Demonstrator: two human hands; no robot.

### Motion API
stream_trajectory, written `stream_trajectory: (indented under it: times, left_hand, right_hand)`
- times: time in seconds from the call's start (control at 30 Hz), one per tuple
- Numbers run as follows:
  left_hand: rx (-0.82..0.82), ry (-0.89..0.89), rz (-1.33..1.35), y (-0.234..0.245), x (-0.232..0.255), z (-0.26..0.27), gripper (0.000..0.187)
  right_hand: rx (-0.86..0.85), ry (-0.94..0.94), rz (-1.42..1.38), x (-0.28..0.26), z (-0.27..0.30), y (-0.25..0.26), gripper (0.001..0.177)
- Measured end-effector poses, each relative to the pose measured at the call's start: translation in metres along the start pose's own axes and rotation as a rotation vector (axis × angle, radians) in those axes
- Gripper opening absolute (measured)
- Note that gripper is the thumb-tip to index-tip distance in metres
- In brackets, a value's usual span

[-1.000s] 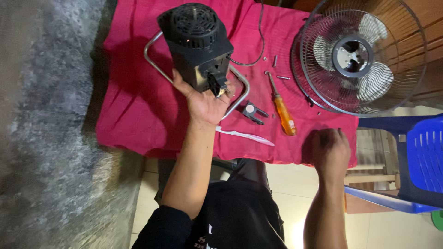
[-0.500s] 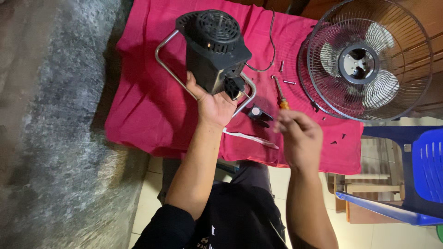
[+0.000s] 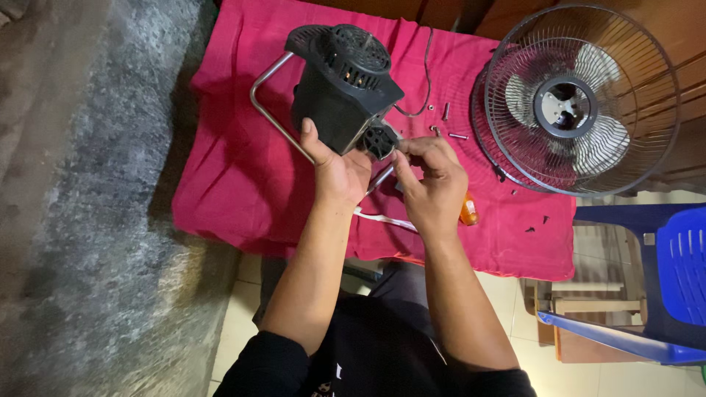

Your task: The person disassembles and reassembles an electric fan motor. They use a screwdriver to remove and reinstall screws, then use pliers to adjust the power cord and plug housing.

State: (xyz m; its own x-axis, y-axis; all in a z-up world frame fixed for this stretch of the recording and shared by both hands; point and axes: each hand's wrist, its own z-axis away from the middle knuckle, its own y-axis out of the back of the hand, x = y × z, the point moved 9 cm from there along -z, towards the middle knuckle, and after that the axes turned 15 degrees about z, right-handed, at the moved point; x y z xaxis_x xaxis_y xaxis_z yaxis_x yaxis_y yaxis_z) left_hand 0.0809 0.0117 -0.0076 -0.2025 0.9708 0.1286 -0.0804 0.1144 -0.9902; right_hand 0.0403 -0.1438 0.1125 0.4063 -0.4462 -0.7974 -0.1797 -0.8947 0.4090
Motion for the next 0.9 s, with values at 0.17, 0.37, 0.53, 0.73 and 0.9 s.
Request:
stream_trajectory:
  times: [0.17,0.37,0.53,0.73,0.9]
  left_hand:
    - [-0.029,-0.022,0.006,0.003,-0.002,-0.003,0.084]
    - [0.006,0.032,0.100,0.008,0.006,-0.007,0.078]
    - [0.074,0.005,0.141,0.013,0.028,-0.017,0.075]
    - [-0.063,0.064,0.063,-0.003,0.052,-0.030,0.079]
    - [-0.197,0.224,0.127,-0.013,0.046,-0.030,0.082]
  right_hand:
    - [0.078,-0.041,0.080,0.013,0.007,0.009,0.007]
    - [0.096,-0.152,0.383,0.051,0.037,0.076,0.006]
    - [0.080,-0.136,0.837,0.087,0.064,0.127,0.012]
    - [-0.021,-0.079,0.896,0.107,0.086,0.123,0.014]
    - [-0.001,-0.097,0.929,0.112,0.085,0.121,0.014]
